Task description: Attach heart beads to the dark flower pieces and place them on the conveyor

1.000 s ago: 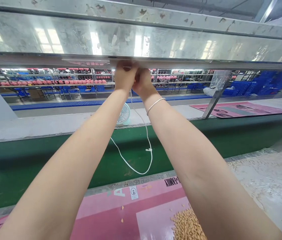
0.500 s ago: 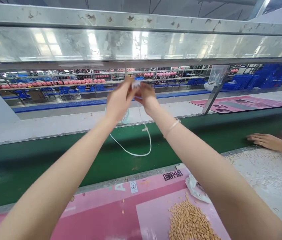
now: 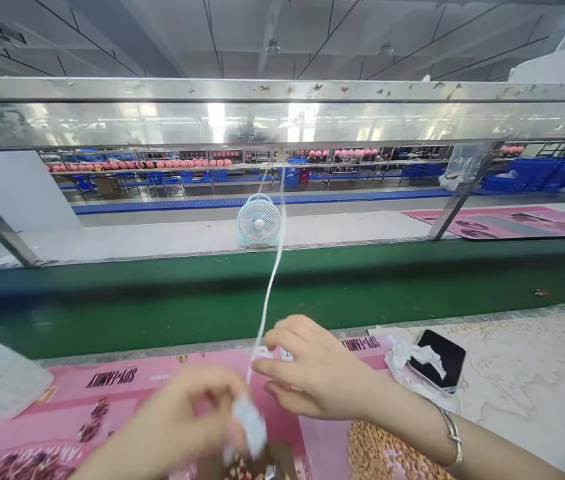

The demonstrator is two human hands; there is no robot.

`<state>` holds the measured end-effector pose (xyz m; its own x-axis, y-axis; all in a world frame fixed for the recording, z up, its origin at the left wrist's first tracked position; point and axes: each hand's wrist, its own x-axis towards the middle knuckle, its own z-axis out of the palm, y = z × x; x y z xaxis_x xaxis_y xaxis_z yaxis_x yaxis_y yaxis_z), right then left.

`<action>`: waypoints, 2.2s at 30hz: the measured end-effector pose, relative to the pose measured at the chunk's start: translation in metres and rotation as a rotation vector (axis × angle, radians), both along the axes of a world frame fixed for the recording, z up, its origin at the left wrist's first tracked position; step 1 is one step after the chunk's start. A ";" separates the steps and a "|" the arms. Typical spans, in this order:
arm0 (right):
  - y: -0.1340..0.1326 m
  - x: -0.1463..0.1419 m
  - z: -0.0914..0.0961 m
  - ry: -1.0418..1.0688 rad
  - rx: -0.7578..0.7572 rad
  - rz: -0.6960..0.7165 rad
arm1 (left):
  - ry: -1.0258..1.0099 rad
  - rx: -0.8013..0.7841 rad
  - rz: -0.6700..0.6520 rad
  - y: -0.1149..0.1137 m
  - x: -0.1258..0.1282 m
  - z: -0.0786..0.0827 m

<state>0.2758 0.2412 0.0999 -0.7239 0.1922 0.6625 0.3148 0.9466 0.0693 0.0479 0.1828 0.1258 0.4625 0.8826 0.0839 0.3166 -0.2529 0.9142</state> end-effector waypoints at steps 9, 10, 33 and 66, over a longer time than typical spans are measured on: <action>0.071 -0.062 0.052 0.770 -0.989 0.097 | -0.410 0.108 0.444 0.115 0.025 0.059; 0.082 -0.068 0.058 0.786 -0.995 0.093 | -0.422 0.146 0.466 0.123 0.026 0.065; 0.184 -0.115 0.100 1.072 -0.737 0.222 | -0.383 0.488 0.627 0.190 0.022 0.107; 0.258 -0.093 0.111 1.042 -0.588 0.078 | -0.322 0.211 0.591 0.183 -0.012 0.053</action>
